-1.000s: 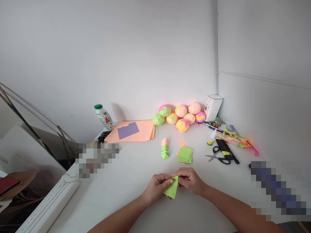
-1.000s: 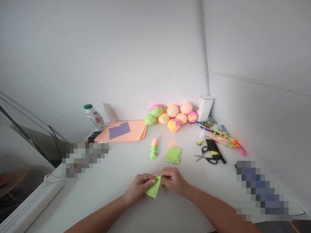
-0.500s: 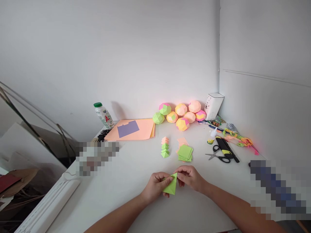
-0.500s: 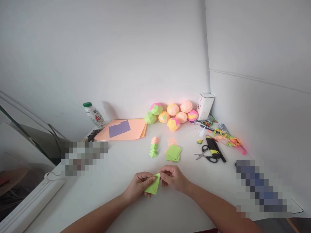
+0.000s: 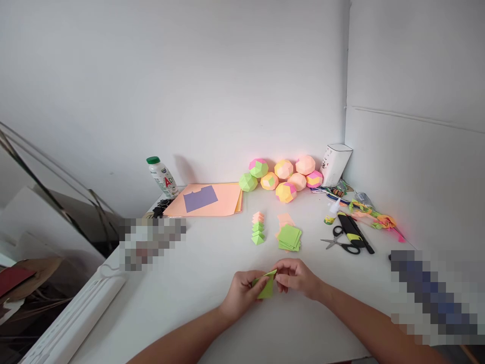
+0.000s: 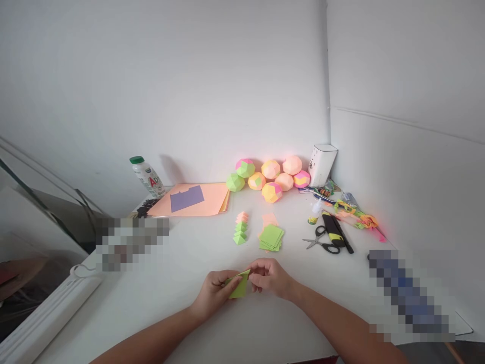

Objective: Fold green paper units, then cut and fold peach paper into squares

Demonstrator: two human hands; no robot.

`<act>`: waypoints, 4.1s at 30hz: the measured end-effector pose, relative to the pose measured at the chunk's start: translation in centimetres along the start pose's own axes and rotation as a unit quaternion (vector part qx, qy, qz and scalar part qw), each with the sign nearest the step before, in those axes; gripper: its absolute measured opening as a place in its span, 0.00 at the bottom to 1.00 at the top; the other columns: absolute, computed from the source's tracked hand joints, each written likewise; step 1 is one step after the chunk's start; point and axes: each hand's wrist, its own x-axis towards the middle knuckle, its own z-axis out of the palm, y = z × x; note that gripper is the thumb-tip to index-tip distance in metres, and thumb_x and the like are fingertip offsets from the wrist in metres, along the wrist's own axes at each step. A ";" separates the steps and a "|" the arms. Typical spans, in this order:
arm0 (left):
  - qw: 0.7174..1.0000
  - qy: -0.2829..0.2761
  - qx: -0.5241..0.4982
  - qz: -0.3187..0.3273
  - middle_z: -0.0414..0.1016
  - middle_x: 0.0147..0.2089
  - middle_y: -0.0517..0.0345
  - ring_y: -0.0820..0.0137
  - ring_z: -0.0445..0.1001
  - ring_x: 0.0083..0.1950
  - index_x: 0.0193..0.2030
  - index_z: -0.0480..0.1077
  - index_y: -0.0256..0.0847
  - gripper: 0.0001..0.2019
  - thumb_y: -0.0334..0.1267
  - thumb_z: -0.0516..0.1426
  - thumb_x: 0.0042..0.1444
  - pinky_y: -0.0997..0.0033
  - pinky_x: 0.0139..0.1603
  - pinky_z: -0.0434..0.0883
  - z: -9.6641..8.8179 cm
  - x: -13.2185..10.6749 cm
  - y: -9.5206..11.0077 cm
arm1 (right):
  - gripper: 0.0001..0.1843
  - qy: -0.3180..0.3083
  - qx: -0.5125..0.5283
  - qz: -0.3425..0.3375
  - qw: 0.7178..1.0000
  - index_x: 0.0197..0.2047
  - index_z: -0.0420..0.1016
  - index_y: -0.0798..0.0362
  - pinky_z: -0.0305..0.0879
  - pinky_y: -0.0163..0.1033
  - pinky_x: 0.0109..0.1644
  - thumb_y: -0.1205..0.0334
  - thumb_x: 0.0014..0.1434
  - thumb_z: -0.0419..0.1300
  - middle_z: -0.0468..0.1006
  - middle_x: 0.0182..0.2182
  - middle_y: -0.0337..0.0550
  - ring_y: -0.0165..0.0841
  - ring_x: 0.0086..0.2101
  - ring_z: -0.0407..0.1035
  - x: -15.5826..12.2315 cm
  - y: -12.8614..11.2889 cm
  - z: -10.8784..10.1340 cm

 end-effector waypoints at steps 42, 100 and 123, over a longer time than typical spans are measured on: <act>0.843 0.096 0.373 0.375 0.64 0.17 0.67 0.78 0.59 0.17 0.45 0.70 0.35 0.08 0.31 0.51 0.63 0.74 0.22 0.52 0.1 -0.2 -1.1 | 0.12 0.024 0.065 0.032 0.997 0.32 0.79 0.55 0.61 0.33 0.28 0.54 0.48 0.69 0.74 0.27 0.39 0.25 0.25 0.62 -0.2 -0.7 1.1; 0.986 0.022 0.152 0.071 0.76 0.34 0.54 0.70 0.71 0.33 0.46 0.75 0.39 0.20 0.46 0.45 0.65 0.74 0.33 0.67 -0.2 0.1 -0.2 | 0.15 0.097 0.006 0.008 0.995 0.28 0.72 0.54 0.62 0.34 0.27 0.53 0.47 0.69 0.70 0.24 0.35 0.26 0.23 0.63 0.0 -0.4 0.9; 0.993 0.001 -0.093 -0.075 0.77 0.34 0.53 0.70 0.68 0.33 0.40 0.78 0.38 0.21 0.54 0.58 0.53 0.73 0.34 0.65 -0.1 0.5 -0.4 | 0.16 0.116 0.008 0.034 0.993 0.25 0.71 0.55 0.59 0.33 0.25 0.54 0.43 0.71 0.68 0.21 0.33 0.25 0.22 0.60 0.0 -0.4 1.4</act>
